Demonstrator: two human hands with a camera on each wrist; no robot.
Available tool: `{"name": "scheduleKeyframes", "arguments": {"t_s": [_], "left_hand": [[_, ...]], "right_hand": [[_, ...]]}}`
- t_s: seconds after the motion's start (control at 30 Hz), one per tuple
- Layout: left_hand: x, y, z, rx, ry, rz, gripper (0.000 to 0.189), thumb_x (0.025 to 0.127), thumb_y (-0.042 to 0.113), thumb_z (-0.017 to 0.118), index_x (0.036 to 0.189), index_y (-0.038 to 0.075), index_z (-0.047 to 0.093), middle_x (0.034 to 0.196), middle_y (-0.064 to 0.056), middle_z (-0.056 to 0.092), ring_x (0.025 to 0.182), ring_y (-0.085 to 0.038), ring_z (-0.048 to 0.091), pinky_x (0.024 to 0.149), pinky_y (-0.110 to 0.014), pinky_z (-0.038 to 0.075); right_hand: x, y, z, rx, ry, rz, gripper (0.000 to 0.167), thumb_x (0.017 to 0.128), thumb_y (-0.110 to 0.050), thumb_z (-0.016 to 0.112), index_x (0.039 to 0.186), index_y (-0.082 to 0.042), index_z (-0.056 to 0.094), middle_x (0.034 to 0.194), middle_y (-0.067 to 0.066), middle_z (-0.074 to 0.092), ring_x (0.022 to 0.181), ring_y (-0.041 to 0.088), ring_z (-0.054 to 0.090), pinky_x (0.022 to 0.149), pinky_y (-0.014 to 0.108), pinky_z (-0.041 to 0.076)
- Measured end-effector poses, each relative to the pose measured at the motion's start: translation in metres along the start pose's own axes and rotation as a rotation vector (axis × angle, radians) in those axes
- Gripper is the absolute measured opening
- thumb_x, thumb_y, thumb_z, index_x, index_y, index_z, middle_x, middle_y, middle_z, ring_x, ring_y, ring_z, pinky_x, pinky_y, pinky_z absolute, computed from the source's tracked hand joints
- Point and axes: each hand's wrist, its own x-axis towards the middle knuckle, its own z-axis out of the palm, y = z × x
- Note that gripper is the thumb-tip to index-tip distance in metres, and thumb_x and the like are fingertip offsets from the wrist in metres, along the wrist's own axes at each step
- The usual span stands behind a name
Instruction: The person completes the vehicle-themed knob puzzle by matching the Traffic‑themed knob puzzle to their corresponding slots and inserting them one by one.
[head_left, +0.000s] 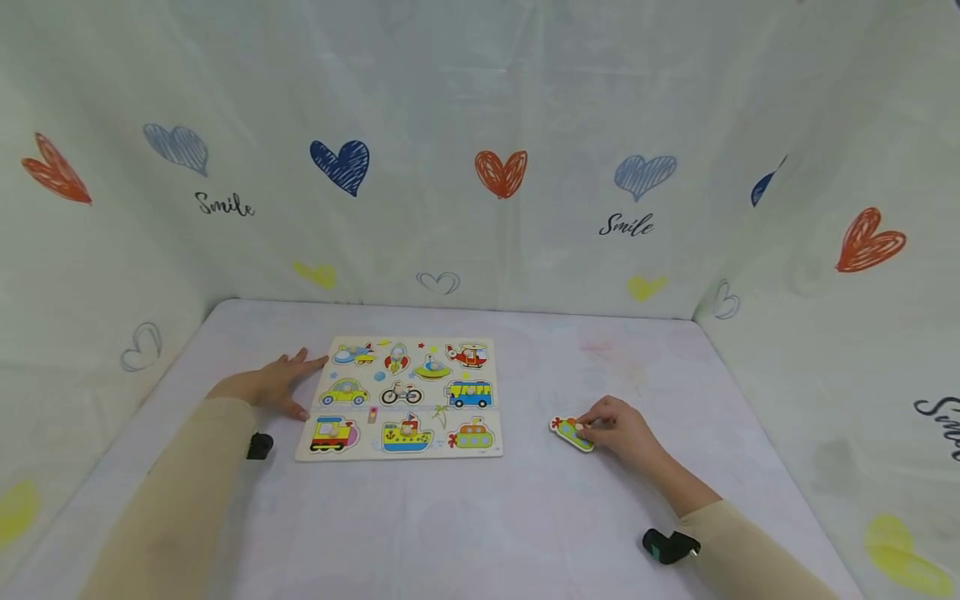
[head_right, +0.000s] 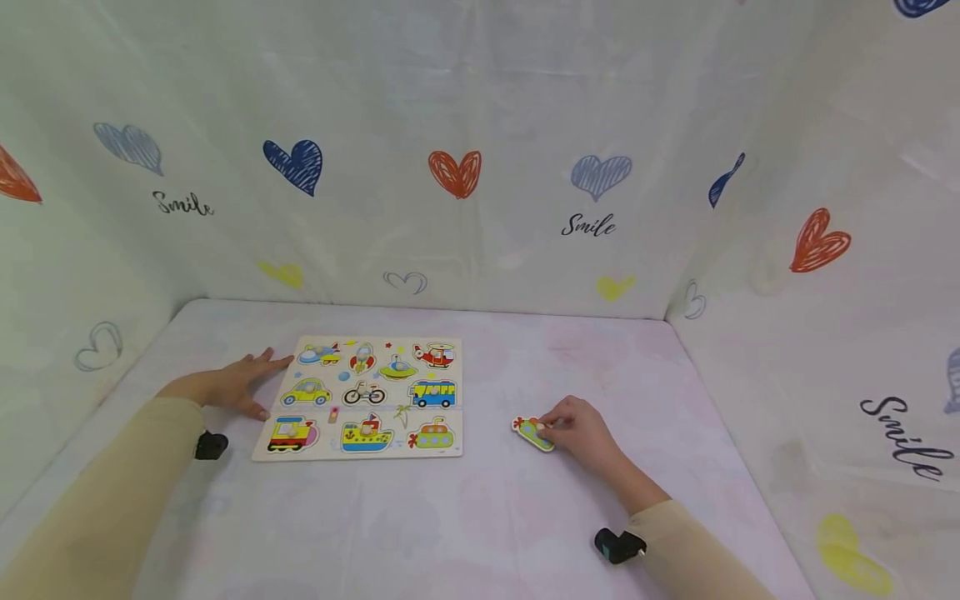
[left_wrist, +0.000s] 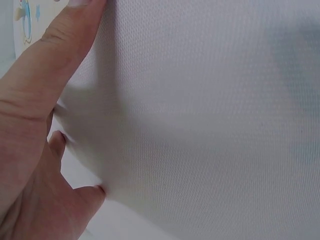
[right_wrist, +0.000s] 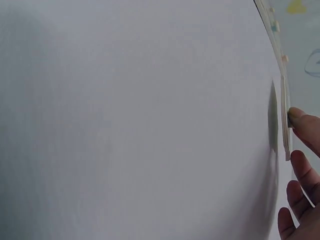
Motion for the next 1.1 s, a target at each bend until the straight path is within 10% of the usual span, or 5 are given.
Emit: {"name": "scheduleKeyframes", "arguments": {"t_s": [1.1], "left_hand": [[0.000, 0.000, 0.001, -0.002, -0.009, -0.016, 0.107, 0.072, 0.034, 0.086, 0.153, 0.004, 0.022, 0.153, -0.038, 0.002, 0.135, -0.062, 0.001, 0.102, -0.077, 0.012]], "right_hand": [[0.033, -0.079, 0.080, 0.049, -0.194, -0.243, 0.008, 0.081, -0.018, 0.081, 0.089, -0.017, 0.079, 0.087, -0.011, 0.058, 0.085, 0.013, 0.053, 0.073, 0.028, 0.045]]}}
